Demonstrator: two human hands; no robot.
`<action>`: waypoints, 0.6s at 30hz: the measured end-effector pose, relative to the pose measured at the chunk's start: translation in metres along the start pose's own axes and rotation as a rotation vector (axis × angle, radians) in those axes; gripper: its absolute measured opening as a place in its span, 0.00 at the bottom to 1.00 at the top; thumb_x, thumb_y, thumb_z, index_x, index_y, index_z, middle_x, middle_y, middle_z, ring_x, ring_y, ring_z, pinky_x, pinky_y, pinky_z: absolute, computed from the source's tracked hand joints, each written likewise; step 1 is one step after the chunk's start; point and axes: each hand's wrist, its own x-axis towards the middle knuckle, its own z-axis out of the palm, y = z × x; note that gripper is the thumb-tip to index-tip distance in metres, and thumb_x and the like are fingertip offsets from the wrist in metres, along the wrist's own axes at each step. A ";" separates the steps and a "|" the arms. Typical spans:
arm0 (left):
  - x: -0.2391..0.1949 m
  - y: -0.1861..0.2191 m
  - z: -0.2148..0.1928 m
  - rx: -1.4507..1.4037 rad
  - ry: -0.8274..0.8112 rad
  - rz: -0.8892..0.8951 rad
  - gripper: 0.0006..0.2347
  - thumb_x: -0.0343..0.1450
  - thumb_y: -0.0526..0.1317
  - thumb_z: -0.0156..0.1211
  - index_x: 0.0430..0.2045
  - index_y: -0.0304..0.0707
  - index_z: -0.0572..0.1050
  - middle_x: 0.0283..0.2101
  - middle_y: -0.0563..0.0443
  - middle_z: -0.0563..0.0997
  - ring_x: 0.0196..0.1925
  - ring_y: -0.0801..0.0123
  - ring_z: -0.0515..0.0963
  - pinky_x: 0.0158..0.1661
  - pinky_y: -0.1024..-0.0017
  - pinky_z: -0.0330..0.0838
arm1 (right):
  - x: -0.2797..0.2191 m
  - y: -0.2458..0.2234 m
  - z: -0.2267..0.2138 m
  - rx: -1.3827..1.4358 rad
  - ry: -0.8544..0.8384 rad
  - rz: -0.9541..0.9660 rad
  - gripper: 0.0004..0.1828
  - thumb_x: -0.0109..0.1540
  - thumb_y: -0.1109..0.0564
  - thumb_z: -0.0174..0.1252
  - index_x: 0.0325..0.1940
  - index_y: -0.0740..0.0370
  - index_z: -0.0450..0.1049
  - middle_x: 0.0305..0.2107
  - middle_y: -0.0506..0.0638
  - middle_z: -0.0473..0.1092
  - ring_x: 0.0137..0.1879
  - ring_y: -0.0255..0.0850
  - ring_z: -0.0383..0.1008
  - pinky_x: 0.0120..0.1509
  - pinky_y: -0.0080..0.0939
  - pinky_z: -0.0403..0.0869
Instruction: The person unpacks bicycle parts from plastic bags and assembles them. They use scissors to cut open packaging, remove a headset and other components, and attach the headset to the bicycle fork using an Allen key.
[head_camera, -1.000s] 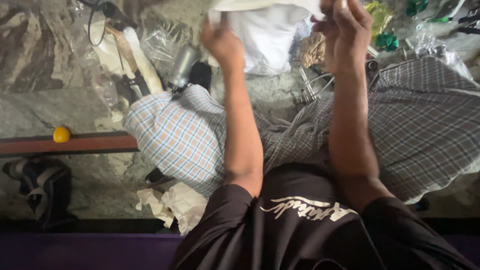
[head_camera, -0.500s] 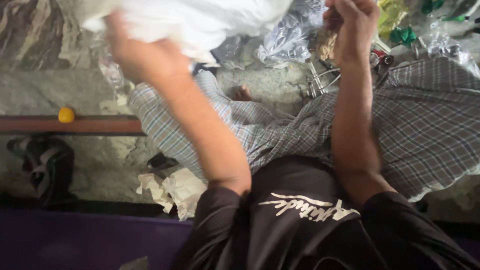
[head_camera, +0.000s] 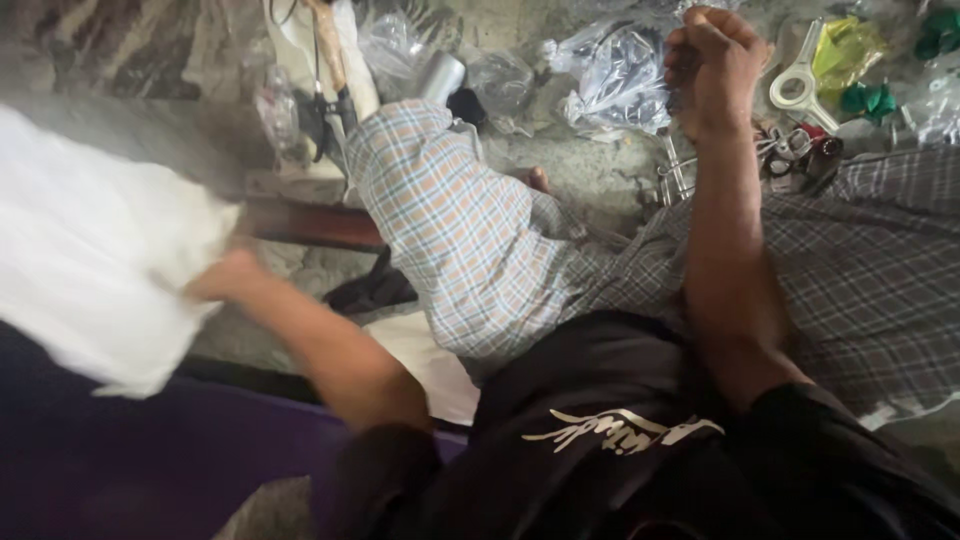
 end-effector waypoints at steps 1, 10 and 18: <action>0.000 -0.031 0.021 0.100 -0.043 -0.034 0.16 0.73 0.39 0.63 0.50 0.24 0.74 0.53 0.36 0.77 0.56 0.54 0.75 0.60 0.58 0.68 | 0.001 -0.003 -0.006 0.031 -0.016 -0.008 0.05 0.69 0.60 0.60 0.42 0.66 0.76 0.29 0.54 0.75 0.28 0.37 0.71 0.33 0.36 0.70; -0.086 -0.162 0.247 0.823 -0.839 0.327 0.11 0.71 0.39 0.66 0.43 0.31 0.79 0.44 0.43 0.82 0.48 0.61 0.79 0.52 0.63 0.73 | -0.016 -0.026 -0.016 -0.266 0.225 -0.091 0.07 0.69 0.59 0.62 0.40 0.65 0.77 0.30 0.51 0.76 0.30 0.34 0.75 0.34 0.33 0.73; -0.131 -0.019 0.394 0.446 -1.524 0.084 0.08 0.72 0.39 0.67 0.40 0.34 0.82 0.38 0.52 0.85 0.40 0.73 0.80 0.45 0.72 0.76 | -0.056 -0.055 -0.050 -0.288 0.384 -0.192 0.06 0.67 0.60 0.61 0.42 0.66 0.79 0.31 0.50 0.78 0.33 0.35 0.77 0.37 0.35 0.76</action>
